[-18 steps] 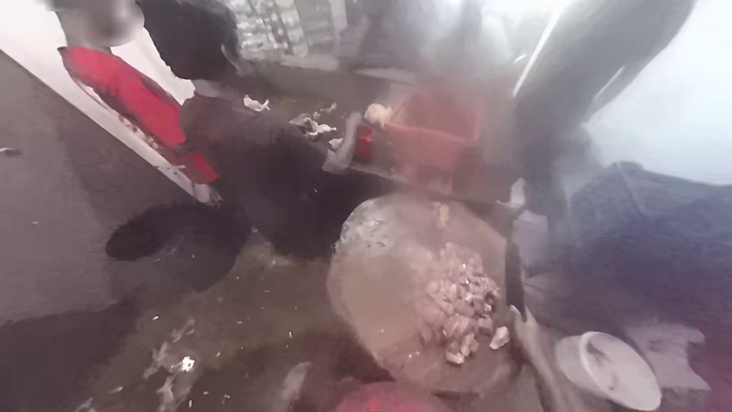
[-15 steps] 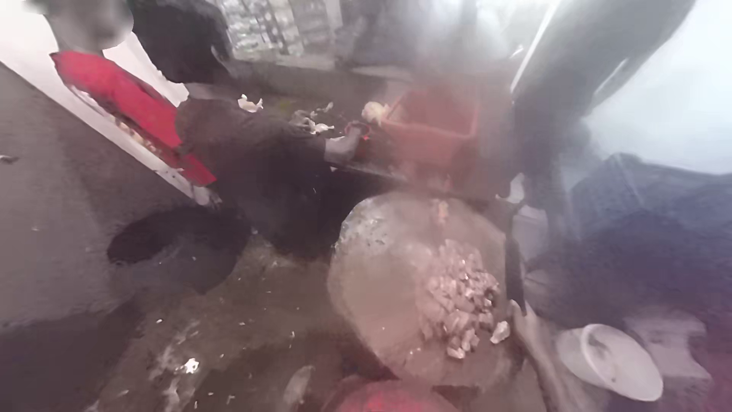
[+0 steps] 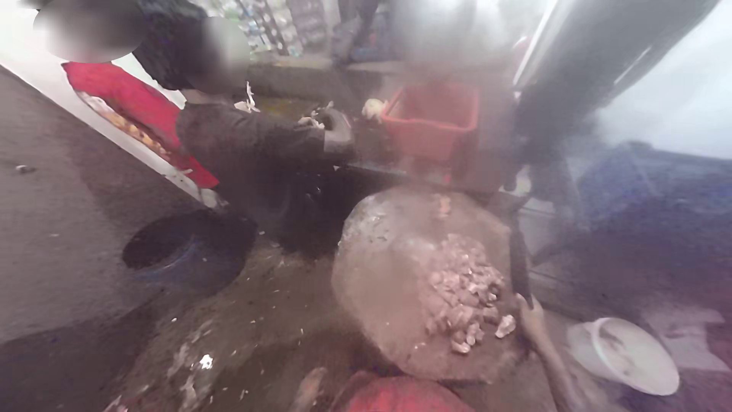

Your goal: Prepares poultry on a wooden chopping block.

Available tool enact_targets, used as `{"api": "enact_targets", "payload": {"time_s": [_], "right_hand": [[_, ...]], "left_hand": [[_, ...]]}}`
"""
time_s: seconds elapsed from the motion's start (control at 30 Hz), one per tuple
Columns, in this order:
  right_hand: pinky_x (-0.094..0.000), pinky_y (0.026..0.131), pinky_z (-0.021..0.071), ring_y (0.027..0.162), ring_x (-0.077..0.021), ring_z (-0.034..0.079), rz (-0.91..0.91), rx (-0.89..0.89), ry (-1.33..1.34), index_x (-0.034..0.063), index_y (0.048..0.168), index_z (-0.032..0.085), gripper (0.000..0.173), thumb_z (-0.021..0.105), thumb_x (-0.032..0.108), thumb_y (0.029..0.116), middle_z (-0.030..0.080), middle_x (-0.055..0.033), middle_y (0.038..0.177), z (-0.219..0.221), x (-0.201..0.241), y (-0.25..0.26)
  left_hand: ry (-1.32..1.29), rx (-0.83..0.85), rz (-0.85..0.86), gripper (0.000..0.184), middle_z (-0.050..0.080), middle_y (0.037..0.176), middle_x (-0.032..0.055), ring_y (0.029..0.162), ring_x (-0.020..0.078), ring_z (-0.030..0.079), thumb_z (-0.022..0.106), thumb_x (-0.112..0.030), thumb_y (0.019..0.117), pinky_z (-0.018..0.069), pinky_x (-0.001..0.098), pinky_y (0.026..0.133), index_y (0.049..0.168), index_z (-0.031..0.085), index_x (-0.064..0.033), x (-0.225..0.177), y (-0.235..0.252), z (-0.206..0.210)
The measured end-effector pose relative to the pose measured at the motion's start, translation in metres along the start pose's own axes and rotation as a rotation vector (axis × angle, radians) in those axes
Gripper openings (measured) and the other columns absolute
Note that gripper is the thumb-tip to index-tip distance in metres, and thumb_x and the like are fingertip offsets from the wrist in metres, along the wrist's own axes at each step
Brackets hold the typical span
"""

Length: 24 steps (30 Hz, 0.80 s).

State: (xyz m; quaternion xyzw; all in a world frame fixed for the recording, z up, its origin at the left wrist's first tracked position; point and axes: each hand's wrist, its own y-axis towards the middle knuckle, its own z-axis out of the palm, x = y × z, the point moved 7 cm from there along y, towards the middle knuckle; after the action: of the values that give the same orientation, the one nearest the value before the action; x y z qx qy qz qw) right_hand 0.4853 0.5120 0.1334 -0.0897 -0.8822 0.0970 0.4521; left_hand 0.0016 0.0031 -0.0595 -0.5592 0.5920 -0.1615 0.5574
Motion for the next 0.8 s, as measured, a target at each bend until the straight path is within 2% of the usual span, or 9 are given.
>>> {"api": "enact_targets", "payload": {"time_s": [0.07, 0.17, 0.3, 0.4, 0.47, 0.6, 0.67, 0.8], "right_hand": [[-0.0598, 0.109, 0.0440, 0.128, -0.0398, 0.058, -0.005, 0.005, -0.017, 0.0027, 0.152, 0.044, 0.053, 0.047, 0.035, 0.1093, 0.057, -0.0276, 0.140, 0.000, 0.001, -0.001], [-0.0607, 0.108, 0.0441, 0.127, -0.0408, 0.058, -0.010, 0.010, -0.040, 0.0031, 0.151, 0.046, 0.052, 0.046, 0.035, 0.1096, 0.058, -0.0281, 0.139, -0.002, 0.000, 0.000], [-0.0603, 0.111, 0.0419, 0.132, -0.0409, 0.055, 0.000, 0.017, -0.069, 0.0037, 0.154, 0.042, 0.056, 0.045, 0.038, 0.1095, 0.055, -0.0277, 0.143, -0.003, 0.000, -0.001], [-0.0607, 0.111, 0.0417, 0.133, -0.0411, 0.054, 0.020, 0.010, -0.091, 0.0050, 0.154, 0.042, 0.056, 0.045, 0.038, 0.1095, 0.055, -0.0276, 0.143, -0.003, 0.004, -0.003], [-0.0607, 0.111, 0.0413, 0.133, -0.0410, 0.055, 0.023, 0.008, -0.089, 0.0047, 0.154, 0.043, 0.055, 0.045, 0.037, 0.1097, 0.055, -0.0275, 0.143, -0.003, 0.006, -0.005], [-0.0613, 0.110, 0.0417, 0.131, -0.0411, 0.056, 0.021, 0.003, -0.098, 0.0047, 0.153, 0.044, 0.054, 0.045, 0.037, 0.1098, 0.056, -0.0275, 0.142, -0.005, 0.008, -0.008], [-0.0618, 0.110, 0.0418, 0.130, -0.0417, 0.056, 0.022, 0.003, -0.103, 0.0048, 0.152, 0.045, 0.053, 0.045, 0.037, 0.1099, 0.057, -0.0279, 0.141, -0.005, 0.010, -0.008], [-0.0638, 0.106, 0.0442, 0.125, -0.0430, 0.059, 0.027, -0.004, -0.109, 0.0064, 0.151, 0.047, 0.052, 0.046, 0.038, 0.1092, 0.060, -0.0278, 0.135, -0.006, 0.009, -0.007]], "left_hand": [[-0.005, -0.006, 0.002, 0.042, 0.069, 0.105, 0.0124, 0.082, 0.0220, 0.064, 0.048, -0.041, 0.1082, 0.0543, 0.0427, 0.074, 0.136, 0.062, -0.0130, 0.002, 0.002, 0.001], [0.027, 0.005, -0.018, 0.045, 0.068, 0.115, 0.0160, 0.093, 0.0273, 0.066, 0.046, -0.042, 0.1085, 0.0545, 0.0483, 0.082, 0.139, 0.060, -0.0121, -0.002, 0.002, 0.002], [0.066, 0.007, -0.012, 0.041, 0.068, 0.106, 0.0162, 0.085, 0.0262, 0.066, 0.046, -0.038, 0.1094, 0.0552, 0.0456, 0.076, 0.134, 0.062, -0.0088, -0.012, 0.003, 0.005], [0.045, -0.008, 0.012, 0.039, 0.068, 0.115, 0.0204, 0.097, 0.0321, 0.067, 0.050, -0.034, 0.1085, 0.0553, 0.0518, 0.085, 0.132, 0.063, -0.0050, -0.022, 0.001, 0.004], [0.067, -0.005, 0.030, 0.038, 0.067, 0.117, 0.0208, 0.100, 0.0322, 0.066, 0.049, -0.032, 0.1091, 0.0539, 0.0517, 0.088, 0.133, 0.063, -0.0043, -0.029, -0.003, 0.004], [0.073, 0.010, 0.000, 0.040, 0.068, 0.113, 0.0159, 0.090, 0.0255, 0.065, 0.047, -0.037, 0.1094, 0.0542, 0.0447, 0.079, 0.134, 0.062, -0.0096, -0.027, 0.002, 0.004], [0.065, 0.027, -0.004, 0.040, 0.068, 0.114, 0.0158, 0.089, 0.0252, 0.065, 0.047, -0.038, 0.1096, 0.0545, 0.0448, 0.079, 0.134, 0.062, -0.0099, -0.027, 0.005, 0.005], [0.091, 0.032, -0.007, 0.040, 0.068, 0.106, 0.0147, 0.083, 0.0239, 0.064, 0.046, -0.039, 0.1094, 0.0539, 0.0431, 0.074, 0.132, 0.063, -0.0093, -0.032, 0.007, 0.007]]}}
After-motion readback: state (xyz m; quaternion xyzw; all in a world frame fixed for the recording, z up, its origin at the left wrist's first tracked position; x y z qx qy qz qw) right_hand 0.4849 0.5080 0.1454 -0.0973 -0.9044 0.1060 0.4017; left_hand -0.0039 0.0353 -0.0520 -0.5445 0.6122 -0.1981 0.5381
